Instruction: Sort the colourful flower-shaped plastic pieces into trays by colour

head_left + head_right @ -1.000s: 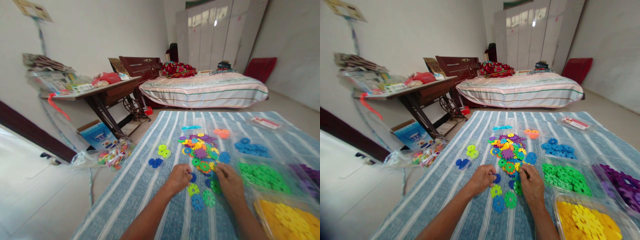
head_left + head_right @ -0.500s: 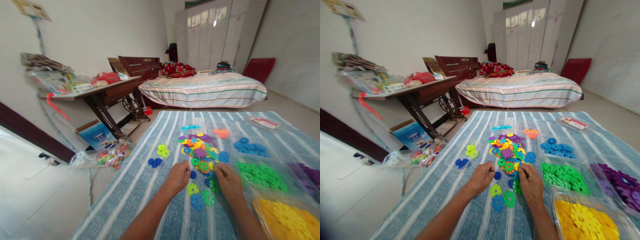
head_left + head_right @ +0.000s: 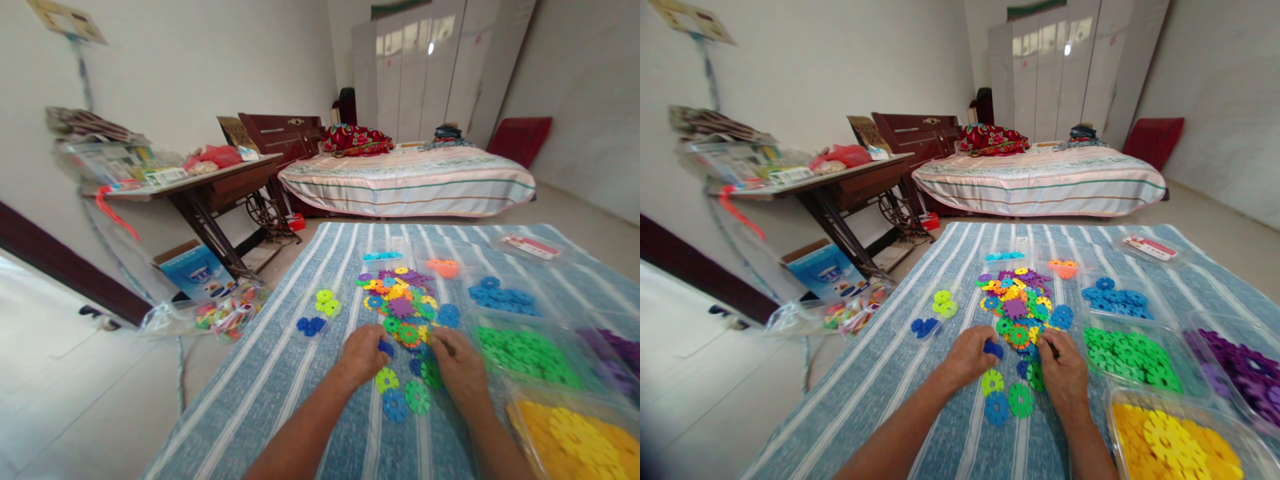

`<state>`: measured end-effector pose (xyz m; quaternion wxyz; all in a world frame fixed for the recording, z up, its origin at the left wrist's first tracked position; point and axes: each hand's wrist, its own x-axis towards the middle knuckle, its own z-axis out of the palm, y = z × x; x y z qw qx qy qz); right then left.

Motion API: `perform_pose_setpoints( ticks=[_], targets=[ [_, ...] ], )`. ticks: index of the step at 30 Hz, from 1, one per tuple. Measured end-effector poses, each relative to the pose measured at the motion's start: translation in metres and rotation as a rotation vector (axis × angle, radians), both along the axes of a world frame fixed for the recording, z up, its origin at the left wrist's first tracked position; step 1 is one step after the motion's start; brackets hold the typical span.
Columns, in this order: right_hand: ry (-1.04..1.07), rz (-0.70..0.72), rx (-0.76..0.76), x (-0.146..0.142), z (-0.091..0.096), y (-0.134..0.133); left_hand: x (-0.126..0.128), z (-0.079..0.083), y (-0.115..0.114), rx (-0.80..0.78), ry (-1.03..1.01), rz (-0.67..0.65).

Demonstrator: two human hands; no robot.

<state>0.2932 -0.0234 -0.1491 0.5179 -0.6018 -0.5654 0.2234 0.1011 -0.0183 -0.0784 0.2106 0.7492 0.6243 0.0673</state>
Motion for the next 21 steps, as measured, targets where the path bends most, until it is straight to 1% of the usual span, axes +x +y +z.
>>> perform_pose_setpoints(
  ticks=[5,7,9,12,14,16,17,19,20,21],
  targets=[
    [0.015,-0.004,0.0,-0.001,0.001,0.0,-0.002,-0.004,0.001,0.021,-0.105,0.022],
    [0.014,-0.007,0.0,-0.001,0.001,0.0,-0.003,-0.001,0.001,0.007,-0.118,0.032],
    [0.015,-0.004,-0.008,-0.001,0.001,0.0,-0.004,0.004,0.001,0.007,-0.127,0.036],
    [0.01,0.002,-0.027,0.0,0.0,0.0,-0.013,0.022,0.003,0.0,-0.153,0.025],
    [0.005,0.0,-0.034,0.0,-0.002,0.0,-0.025,0.041,0.008,0.0,-0.162,0.017],
    [0.006,-0.002,-0.033,0.0,-0.003,0.0,-0.043,0.061,0.014,0.025,-0.123,0.037],
    [0.009,0.001,-0.03,0.0,-0.003,-0.001,-0.053,0.071,0.018,0.028,-0.073,0.051],
    [0.011,0.005,-0.027,0.0,-0.002,-0.001,-0.073,0.087,0.027,-0.016,0.105,0.1],
    [0.009,0.002,-0.027,-0.001,-0.001,-0.001,-0.083,0.091,0.031,-0.049,0.203,0.12],
    [0.008,0.0,-0.026,-0.001,0.0,-0.001,-0.091,0.094,0.035,-0.066,0.25,0.129]
  ],
)
